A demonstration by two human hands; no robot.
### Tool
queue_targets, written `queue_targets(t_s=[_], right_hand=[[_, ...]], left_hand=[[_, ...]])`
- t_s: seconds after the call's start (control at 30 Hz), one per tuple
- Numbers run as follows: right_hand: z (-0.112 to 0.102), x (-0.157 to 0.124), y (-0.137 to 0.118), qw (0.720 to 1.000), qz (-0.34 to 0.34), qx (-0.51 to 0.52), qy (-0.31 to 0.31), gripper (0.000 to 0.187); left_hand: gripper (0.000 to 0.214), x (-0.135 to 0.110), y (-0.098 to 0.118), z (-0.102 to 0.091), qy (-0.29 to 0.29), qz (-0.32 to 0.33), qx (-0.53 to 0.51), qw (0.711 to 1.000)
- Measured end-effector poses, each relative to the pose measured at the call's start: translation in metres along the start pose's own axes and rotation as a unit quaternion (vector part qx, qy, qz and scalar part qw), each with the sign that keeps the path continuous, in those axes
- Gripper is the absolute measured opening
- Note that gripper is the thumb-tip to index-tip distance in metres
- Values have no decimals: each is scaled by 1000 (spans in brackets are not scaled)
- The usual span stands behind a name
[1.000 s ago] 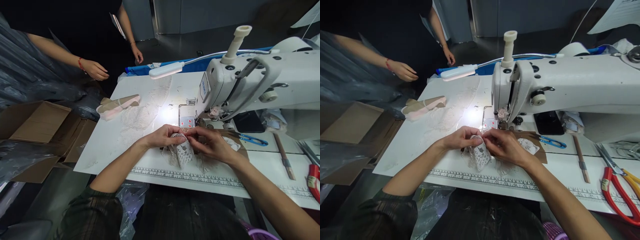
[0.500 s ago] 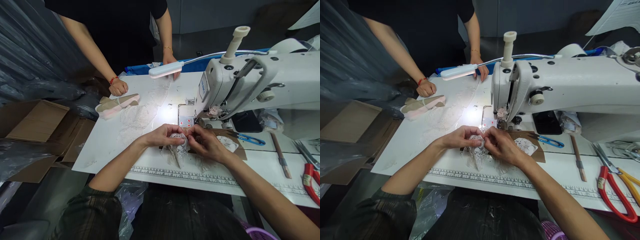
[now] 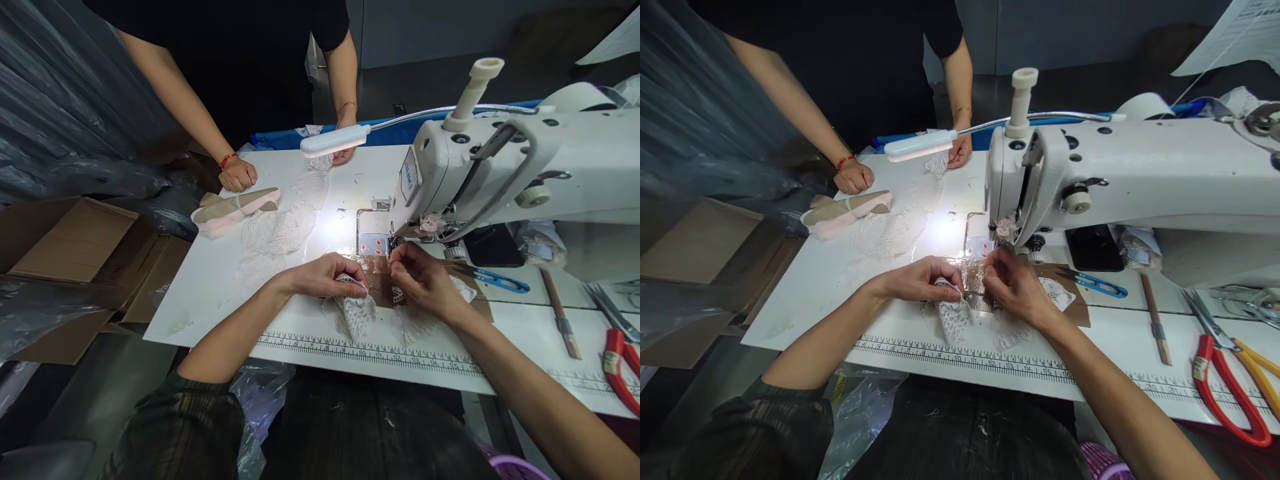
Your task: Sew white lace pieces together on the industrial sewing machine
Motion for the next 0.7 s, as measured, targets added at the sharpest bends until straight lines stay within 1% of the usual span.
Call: queue_targets(t_s=[0.03, 0.1, 0.17, 0.2, 0.27, 0.37, 0.47, 0.53, 0.6, 0.7], right_hand=[[1, 0, 2, 1000, 8, 17, -12, 5], [11, -2, -1, 995, 10, 65, -73, 4], [21, -3, -10, 986, -8, 90, -138, 12], [24, -4, -16, 984, -26, 81, -159, 15], [25, -3, -25, 982, -65, 30, -175, 15], [25, -1, -30, 980, -101, -14, -172, 11], [30, -2, -28, 977, -112, -5, -179, 10], [33, -2, -27, 979, -111, 2, -172, 11], [32, -2, -24, 985, -101, 16, -142, 12], [24, -2, -16, 994, -67, 45, -78, 11]], left_hand=[[14, 0, 0, -1, 2, -2, -2, 1000], [15, 1, 0, -2, 6, -2, -12, 1000], [16, 1, 0, -2, 7, 0, -23, 1000], [17, 1, 0, -2, 5, 0, -27, 1000], [16, 1, 1, -1, -3, 2, -34, 999], [16, 1, 1, 1, -21, 2, -41, 999], [19, 2, -1, 2, -21, -7, -47, 999], [21, 2, -3, 2, -19, -11, -47, 999], [21, 3, -3, 2, -18, -9, -42, 999], [20, 3, -3, 1, -16, -8, -23, 1000]])
Point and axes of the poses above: each hand's wrist, its own x-axis towards the middle knuckle, its own z-axis out of the palm, y = z × x, the point moved 10 cm from there along x, towards the middle knuckle, and after that the axes turned 3 degrees about -z, right-handed, at the moved point
